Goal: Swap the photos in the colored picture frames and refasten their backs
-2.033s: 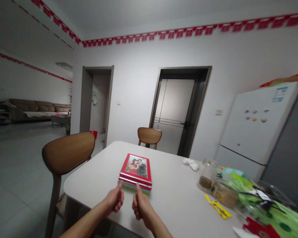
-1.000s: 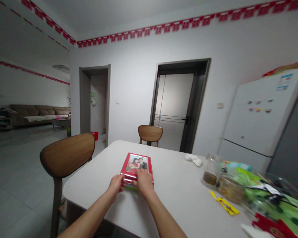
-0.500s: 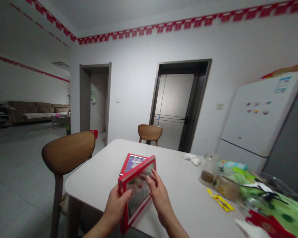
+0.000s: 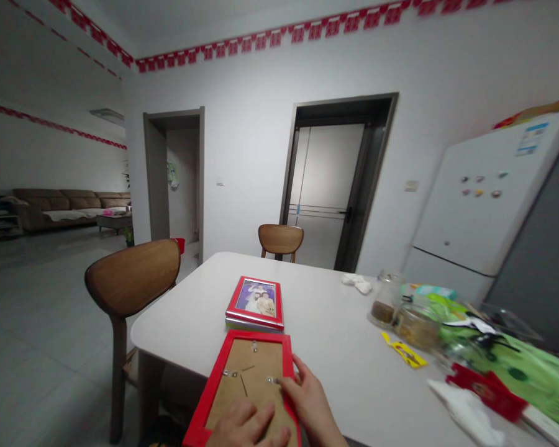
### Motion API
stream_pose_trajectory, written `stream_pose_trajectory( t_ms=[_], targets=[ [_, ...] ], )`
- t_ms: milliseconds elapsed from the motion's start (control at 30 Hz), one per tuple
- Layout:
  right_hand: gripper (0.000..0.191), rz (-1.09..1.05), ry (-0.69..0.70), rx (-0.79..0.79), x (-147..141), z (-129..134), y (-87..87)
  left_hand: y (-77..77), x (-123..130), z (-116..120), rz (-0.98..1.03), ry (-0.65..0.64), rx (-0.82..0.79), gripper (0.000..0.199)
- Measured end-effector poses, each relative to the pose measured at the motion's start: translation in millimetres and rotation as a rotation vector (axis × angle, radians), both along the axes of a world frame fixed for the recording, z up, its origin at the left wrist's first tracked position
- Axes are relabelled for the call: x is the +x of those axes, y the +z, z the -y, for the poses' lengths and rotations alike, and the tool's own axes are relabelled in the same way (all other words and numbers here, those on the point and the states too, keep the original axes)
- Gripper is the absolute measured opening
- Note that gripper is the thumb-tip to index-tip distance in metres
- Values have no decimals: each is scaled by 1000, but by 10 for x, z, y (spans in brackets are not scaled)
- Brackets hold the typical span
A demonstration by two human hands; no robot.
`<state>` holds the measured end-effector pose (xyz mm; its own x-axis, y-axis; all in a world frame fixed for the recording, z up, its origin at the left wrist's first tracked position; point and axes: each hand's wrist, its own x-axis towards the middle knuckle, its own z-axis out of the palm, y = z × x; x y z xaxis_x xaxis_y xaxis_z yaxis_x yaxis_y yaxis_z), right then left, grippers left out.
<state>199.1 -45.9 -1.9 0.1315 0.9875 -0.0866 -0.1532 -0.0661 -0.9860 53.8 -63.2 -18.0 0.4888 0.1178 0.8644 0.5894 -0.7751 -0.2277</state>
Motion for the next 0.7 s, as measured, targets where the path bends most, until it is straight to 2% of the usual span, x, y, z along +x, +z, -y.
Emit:
stream_pose_trajectory(
  t_ms=[133,267,400,467,533,567,633,700],
  targets=[
    [45,559,-201,118,193,-213,-300,-199,207,-115,93,-43,59,18],
    [38,937,-216,180,263,-240,-419,-360,284,-150,14,-63,0,15],
    [38,1217,-170,179,222,-190,-386,-410,234,-117,-231,-70,-299,16],
    [39,1293,-161,157,195,-169,-347,-348,115,-127,-325,-124,-444,23],
    [39,1325,-133,144,171,-157,-296,-238,-65,-183,-309,-117,-570,40],
    [38,1328,-106,139,160,-156,-266,-177,-166,-230,-228,-31,-696,49],
    [34,1319,-52,132,141,-162,-205,-71,-351,-350,-70,212,-969,53],
    [31,1314,-24,130,126,-180,-158,-14,-478,-471,-17,318,-1139,57]
  ],
)
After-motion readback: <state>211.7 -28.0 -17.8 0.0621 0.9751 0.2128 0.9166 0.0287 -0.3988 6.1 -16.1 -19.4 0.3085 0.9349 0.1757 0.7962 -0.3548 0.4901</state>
